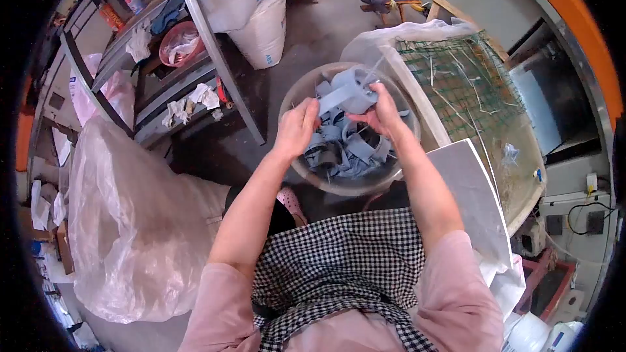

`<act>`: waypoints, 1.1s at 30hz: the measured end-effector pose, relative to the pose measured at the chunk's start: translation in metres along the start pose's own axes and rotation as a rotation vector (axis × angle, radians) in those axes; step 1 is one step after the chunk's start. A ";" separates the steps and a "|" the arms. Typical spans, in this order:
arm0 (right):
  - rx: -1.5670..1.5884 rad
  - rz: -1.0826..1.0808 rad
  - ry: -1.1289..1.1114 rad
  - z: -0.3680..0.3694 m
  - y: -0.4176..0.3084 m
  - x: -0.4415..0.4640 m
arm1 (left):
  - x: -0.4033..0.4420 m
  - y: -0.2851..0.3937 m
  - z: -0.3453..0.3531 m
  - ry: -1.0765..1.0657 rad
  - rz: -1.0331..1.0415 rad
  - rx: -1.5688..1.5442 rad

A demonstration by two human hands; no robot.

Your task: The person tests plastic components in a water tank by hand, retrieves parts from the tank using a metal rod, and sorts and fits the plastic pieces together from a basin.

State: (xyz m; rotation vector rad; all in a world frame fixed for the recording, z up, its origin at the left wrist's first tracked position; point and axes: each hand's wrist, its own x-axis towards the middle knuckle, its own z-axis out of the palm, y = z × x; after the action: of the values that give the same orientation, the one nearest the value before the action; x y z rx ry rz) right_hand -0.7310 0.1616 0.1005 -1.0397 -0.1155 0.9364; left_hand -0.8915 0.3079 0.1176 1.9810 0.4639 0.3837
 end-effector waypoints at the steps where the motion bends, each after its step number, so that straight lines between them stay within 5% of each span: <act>1: -0.015 -0.005 0.018 0.005 0.001 -0.002 | 0.002 -0.004 0.003 0.059 0.049 0.132; 8: 0.037 -0.044 -0.087 0.014 -0.011 -0.012 | 0.008 -0.011 0.006 0.430 0.200 0.202; 10: -0.013 -0.067 -0.177 0.014 -0.021 -0.018 | 0.006 -0.012 0.002 0.379 0.264 0.233; 12: -0.007 -0.083 -0.150 0.011 -0.024 -0.019 | 0.007 -0.022 0.004 0.596 0.552 0.312; 17: -0.376 -0.222 -0.120 0.001 -0.033 -0.021 | 0.014 -0.064 0.000 0.397 0.430 0.235; 20: -0.484 -0.170 -0.148 -0.022 -0.026 -0.003 | 0.005 -0.018 0.002 0.522 0.670 0.305; 22: -0.596 -0.123 -0.060 -0.010 -0.037 -0.020 | 0.002 -0.014 0.002 0.310 0.476 0.190; 25: -0.764 -0.272 -0.163 -0.008 -0.038 -0.023 | 0.004 -0.018 0.006 0.269 0.502 0.264; 33: -1.085 -0.211 0.101 -0.023 -0.023 -0.001 | 0.018 -0.031 0.022 0.311 0.452 0.345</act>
State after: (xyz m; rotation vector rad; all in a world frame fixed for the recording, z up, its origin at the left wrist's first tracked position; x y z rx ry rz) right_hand -0.7065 0.1410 0.1059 -2.0170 -0.6880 0.5923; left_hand -0.8703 0.3127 0.0814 2.3735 0.2809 0.9586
